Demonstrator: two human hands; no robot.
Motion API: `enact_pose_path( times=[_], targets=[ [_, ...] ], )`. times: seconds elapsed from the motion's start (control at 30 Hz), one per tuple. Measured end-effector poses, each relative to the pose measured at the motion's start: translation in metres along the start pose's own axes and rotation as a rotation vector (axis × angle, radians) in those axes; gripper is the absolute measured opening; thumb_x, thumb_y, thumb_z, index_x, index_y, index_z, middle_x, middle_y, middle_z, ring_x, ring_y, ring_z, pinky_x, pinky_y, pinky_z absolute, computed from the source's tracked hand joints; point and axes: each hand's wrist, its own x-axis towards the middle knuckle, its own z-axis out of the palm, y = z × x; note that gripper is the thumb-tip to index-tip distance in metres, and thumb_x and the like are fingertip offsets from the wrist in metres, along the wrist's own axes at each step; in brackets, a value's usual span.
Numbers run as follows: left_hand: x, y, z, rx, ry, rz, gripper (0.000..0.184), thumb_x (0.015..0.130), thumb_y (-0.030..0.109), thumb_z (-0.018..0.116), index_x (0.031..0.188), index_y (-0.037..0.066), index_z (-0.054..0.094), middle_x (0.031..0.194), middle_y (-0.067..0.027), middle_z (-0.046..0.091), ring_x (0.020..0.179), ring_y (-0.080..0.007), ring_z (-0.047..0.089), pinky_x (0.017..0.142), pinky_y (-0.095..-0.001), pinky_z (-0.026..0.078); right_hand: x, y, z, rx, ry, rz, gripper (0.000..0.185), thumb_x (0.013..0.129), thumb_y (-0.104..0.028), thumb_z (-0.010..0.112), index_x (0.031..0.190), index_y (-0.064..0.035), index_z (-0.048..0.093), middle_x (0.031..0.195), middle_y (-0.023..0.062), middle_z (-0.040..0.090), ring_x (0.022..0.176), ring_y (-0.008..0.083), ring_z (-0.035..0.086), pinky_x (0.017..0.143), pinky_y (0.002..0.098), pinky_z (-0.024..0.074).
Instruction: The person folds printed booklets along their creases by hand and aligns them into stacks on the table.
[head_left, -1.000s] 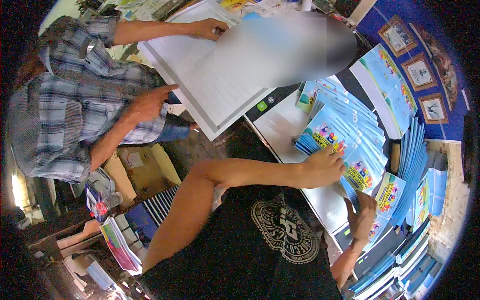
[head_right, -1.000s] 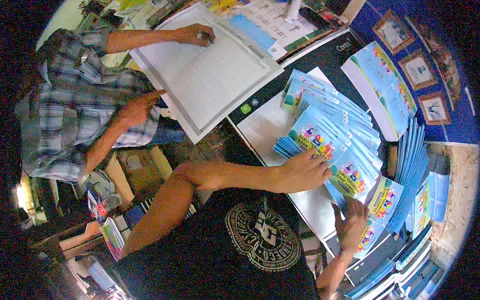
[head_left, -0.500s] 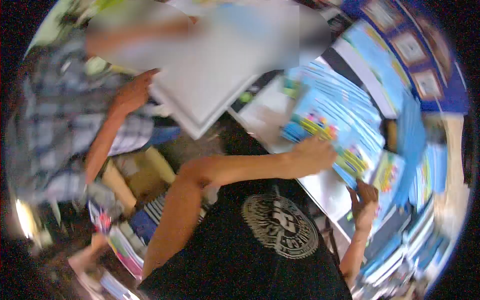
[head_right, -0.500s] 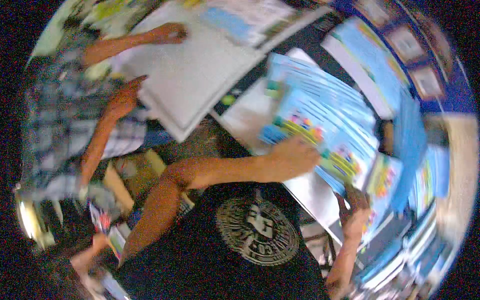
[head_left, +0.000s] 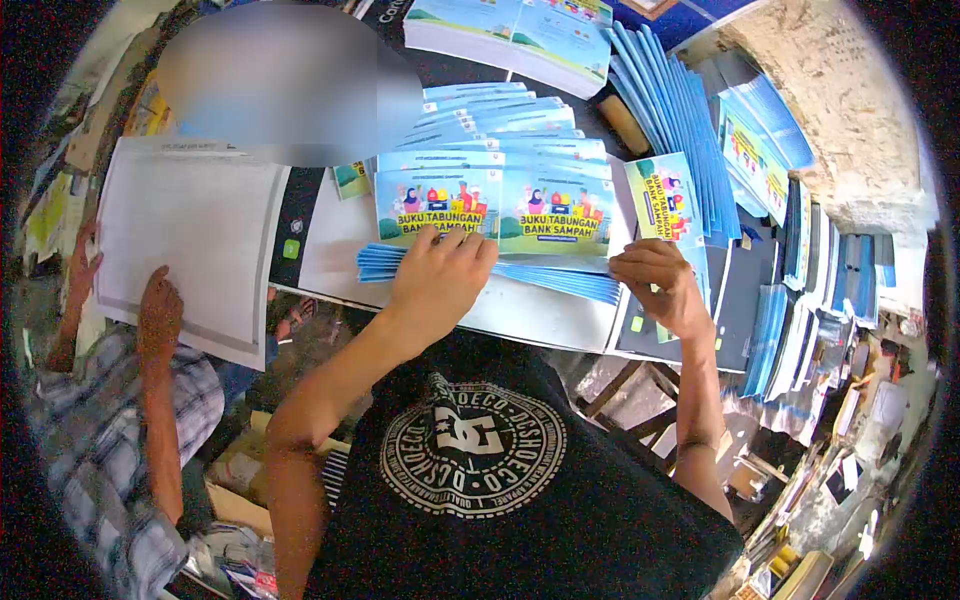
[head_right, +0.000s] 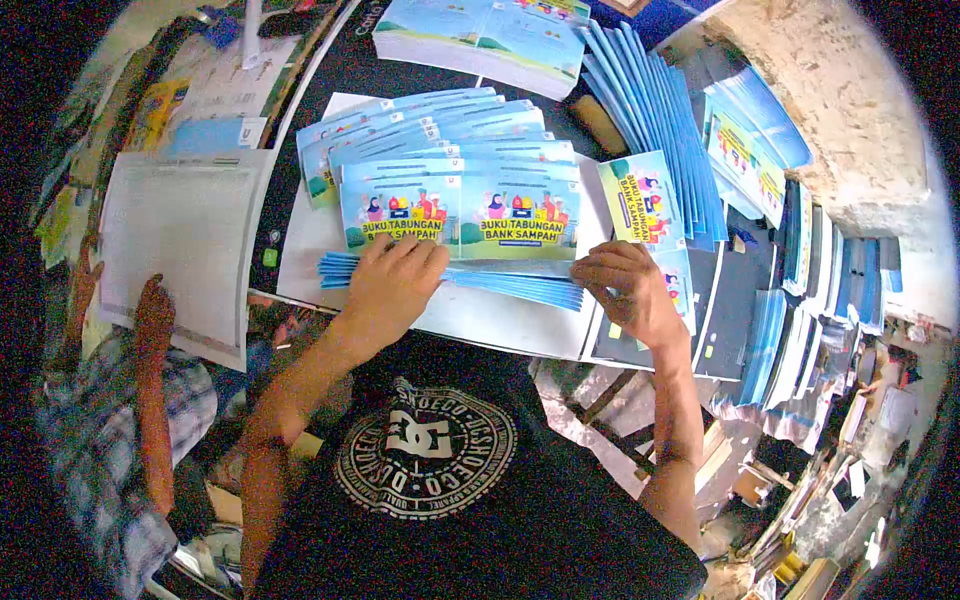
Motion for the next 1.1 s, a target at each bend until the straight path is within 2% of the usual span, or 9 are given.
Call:
enact_pose_path(
  times=[0.13,0.23,0.37,0.43,0.63,0.83,0.97,1.0,1.1],
  targets=[
    [0.0,0.002,-0.001,-0.001,-0.1,-0.022,0.017,0.086,0.02,0.06,0.1,0.01,0.061,0.097,-0.0037,0.066,0.098,-0.0204,0.063,0.086,-0.0403,0.047,0.0,0.004,-0.004,-0.04,-0.026,0.034,0.018,0.077,-0.008,0.078,0.095,-0.0059,0.075,0.099,0.0086,0.074,0.097,0.0297,0.067,0.086,0.0421,0.0504],
    [-0.005,0.003,0.004,0.05,0.019,0.004,0.023,0.087,0.021,0.059,0.107,0.01,0.063,0.104,-0.0043,0.067,0.103,-0.021,0.064,0.09,-0.0418,0.047,-0.002,-0.001,-0.003,-0.101,-0.017,0.096,0.021,0.076,-0.013,0.082,0.094,-0.0052,0.073,0.094,0.0099,0.072,0.095,0.031,0.066,0.088,0.0423,0.0492],
    [-0.001,0.006,0.005,0.024,-0.184,-0.032,0.027,0.088,0.023,0.058,0.111,0.01,0.065,0.112,-0.0058,0.069,0.109,-0.0206,0.064,0.096,-0.0443,0.046,-0.024,0.025,0.022,-0.071,0.104,0.164,0.021,0.072,-0.005,0.082,0.09,-0.0022,0.072,0.095,0.0142,0.069,0.099,0.0347,0.064,0.088,0.0442,0.0507],
    [-0.007,0.005,0.017,0.012,0.045,-0.021,0.026,0.087,0.023,0.059,0.107,0.009,0.067,0.107,-0.0064,0.07,0.107,-0.0208,0.065,0.095,-0.0451,0.047,-0.028,0.028,0.023,0.01,0.11,0.161,0.017,0.074,0.002,0.079,0.089,-0.0012,0.072,0.094,0.0143,0.07,0.096,0.0333,0.065,0.087,0.0427,0.0508],
    [-0.003,0.006,0.014,0.035,0.074,-0.034,0.022,0.086,0.024,0.06,0.1,0.008,0.068,0.094,-0.005,0.07,0.102,-0.0208,0.065,0.09,-0.0429,0.047,-0.027,0.024,0.025,0.104,0.096,0.111,0.019,0.076,0.009,0.074,0.092,-0.0005,0.071,0.095,0.0153,0.072,0.096,0.032,0.068,0.087,0.0399,0.052],
    [-0.003,0.005,0.014,0.005,0.063,-0.015,0.021,0.085,0.023,0.061,0.098,0.008,0.067,0.092,-0.0043,0.069,0.094,-0.0205,0.064,0.086,-0.0421,0.046,-0.026,0.011,0.009,0.094,-0.044,0.206,0.015,0.087,-0.007,0.067,0.099,-0.0009,0.072,0.105,0.0177,0.071,0.109,0.036,0.063,0.1,0.046,0.0455],
    [-0.005,0.004,0.015,-0.002,0.145,-0.02,0.021,0.085,0.022,0.06,0.098,0.007,0.067,0.092,-0.0063,0.069,0.096,-0.0217,0.064,0.088,-0.0426,0.046,-0.003,-0.036,0.006,-0.054,-0.092,0.195,0.031,0.087,-0.021,0.072,0.11,0.0005,0.069,0.114,0.0195,0.068,0.117,0.0378,0.059,0.103,0.0484,0.0426],
    [-0.005,0.005,0.015,-0.005,0.154,-0.023,0.021,0.085,0.022,0.06,0.098,0.007,0.066,0.092,-0.0068,0.069,0.097,-0.0221,0.064,0.089,-0.0427,0.046,0.006,-0.045,0.012,-0.09,-0.119,0.155,0.044,0.085,-0.033,0.075,0.112,0.0017,0.067,0.114,0.019,0.068,0.114,0.0399,0.059,0.103,0.0503,0.0421],
    [-0.005,0.004,0.013,-0.005,0.164,-0.002,0.021,0.085,0.022,0.06,0.098,0.007,0.067,0.091,-0.0077,0.069,0.098,-0.0232,0.064,0.09,-0.044,0.046,0.038,-0.079,0.046,-0.15,-0.072,0.042,0.043,0.08,-0.026,0.08,0.11,0.0013,0.067,0.111,0.0192,0.067,0.11,0.0396,0.06,0.098,0.0485,0.0455]
  ],
)
